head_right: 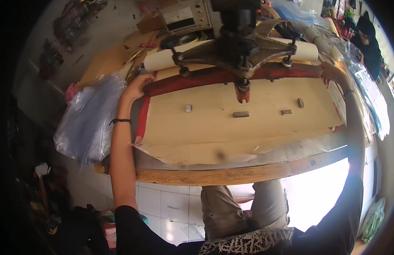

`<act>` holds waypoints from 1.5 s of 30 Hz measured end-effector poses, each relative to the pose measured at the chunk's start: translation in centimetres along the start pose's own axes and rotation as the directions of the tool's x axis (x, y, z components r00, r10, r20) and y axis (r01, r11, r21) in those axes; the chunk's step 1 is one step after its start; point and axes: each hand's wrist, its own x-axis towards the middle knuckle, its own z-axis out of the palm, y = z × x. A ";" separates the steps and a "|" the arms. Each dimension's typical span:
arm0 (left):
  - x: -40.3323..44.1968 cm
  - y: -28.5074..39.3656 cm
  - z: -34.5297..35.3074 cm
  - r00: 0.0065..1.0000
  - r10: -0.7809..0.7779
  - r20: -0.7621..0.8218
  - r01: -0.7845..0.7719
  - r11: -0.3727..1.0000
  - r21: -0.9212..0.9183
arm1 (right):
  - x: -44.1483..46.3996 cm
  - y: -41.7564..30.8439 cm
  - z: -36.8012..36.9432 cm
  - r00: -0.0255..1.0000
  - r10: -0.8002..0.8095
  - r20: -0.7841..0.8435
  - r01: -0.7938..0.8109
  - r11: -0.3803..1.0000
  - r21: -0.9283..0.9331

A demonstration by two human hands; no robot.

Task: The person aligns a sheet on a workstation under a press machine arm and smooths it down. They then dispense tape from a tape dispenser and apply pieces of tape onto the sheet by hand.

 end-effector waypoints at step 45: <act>-0.8 4.7 -0.8 0.965 -0.257 0.049 0.255 0.966 0.044 | -6.1 -2.9 4.0 0.897 -0.371 -0.241 0.310 0.915 -0.257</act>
